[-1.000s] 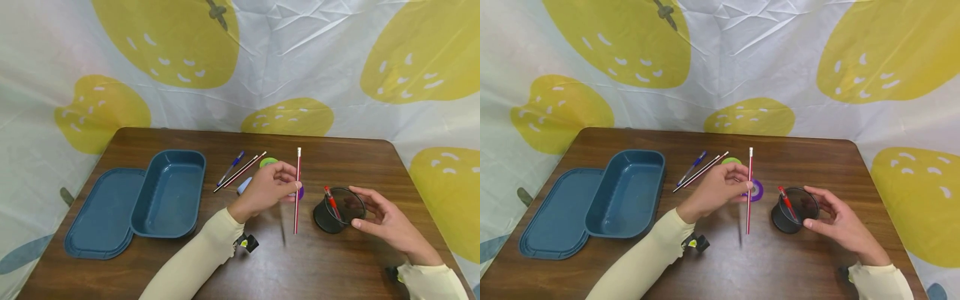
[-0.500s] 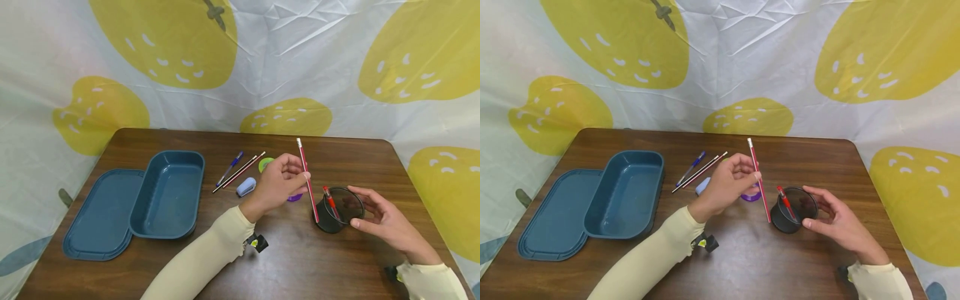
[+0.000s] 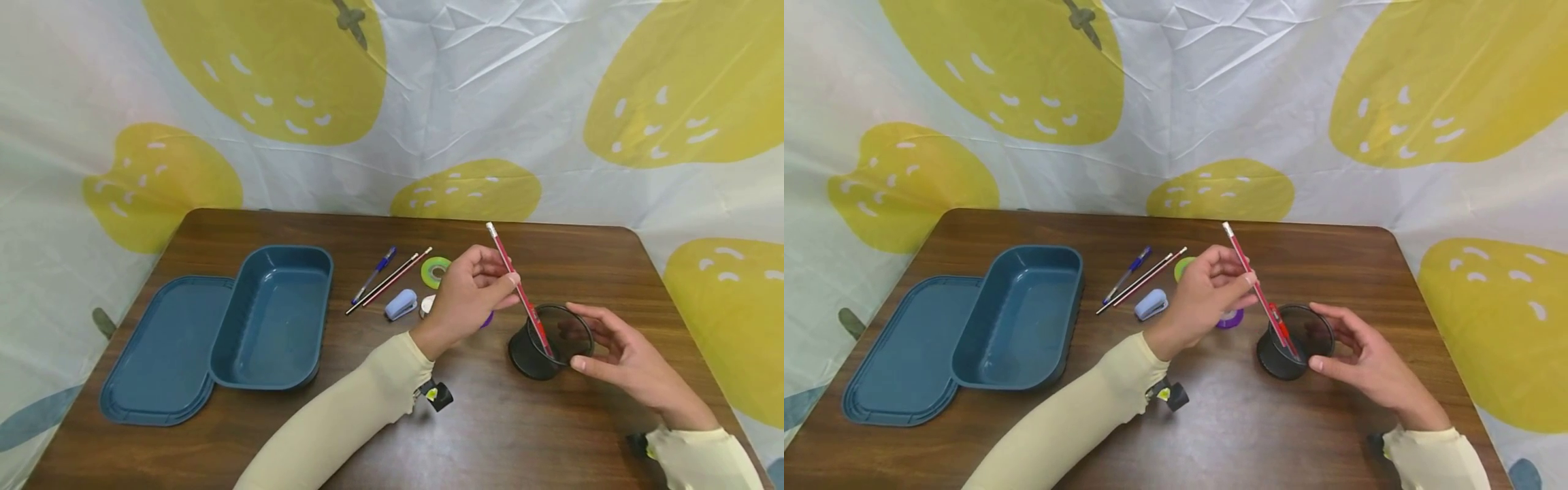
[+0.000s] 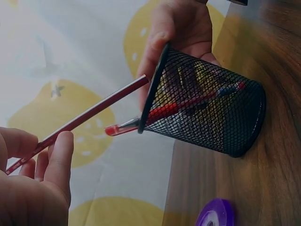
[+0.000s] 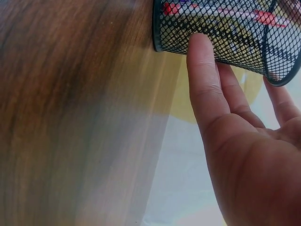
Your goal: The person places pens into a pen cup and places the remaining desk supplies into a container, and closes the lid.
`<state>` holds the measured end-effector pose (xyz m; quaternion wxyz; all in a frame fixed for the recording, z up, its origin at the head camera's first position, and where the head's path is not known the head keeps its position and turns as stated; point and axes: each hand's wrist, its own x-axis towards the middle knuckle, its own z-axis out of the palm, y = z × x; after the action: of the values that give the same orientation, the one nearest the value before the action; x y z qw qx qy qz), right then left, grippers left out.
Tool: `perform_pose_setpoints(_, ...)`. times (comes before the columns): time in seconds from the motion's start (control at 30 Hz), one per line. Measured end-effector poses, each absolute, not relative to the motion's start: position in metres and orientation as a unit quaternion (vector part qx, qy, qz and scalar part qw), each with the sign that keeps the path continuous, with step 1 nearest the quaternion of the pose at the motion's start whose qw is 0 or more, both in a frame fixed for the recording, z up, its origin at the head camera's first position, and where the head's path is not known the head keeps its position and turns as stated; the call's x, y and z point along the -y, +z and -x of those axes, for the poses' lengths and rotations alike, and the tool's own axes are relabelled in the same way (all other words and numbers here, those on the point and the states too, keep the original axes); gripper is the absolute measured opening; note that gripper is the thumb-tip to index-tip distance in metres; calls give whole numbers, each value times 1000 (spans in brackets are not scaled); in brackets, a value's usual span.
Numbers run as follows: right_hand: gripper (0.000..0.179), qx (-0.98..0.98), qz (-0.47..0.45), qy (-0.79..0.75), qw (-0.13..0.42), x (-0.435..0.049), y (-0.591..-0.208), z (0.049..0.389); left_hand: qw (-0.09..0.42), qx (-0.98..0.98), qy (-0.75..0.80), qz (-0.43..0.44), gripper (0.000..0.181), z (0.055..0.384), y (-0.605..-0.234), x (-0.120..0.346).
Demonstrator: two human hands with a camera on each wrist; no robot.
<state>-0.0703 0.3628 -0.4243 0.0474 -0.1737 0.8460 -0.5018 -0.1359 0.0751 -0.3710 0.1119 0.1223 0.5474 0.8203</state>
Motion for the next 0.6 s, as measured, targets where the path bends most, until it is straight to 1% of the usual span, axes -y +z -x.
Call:
perform_pose_setpoints(0.4,79,-842,181,-505,49,-363,-424,71,111,-606,773,-152,17,134,-382,-80)
perform_pose_setpoints(0.6,79,-835,185,-517,50,-364,-425,72,117,-636,745,-164,18,133,-387,-81)
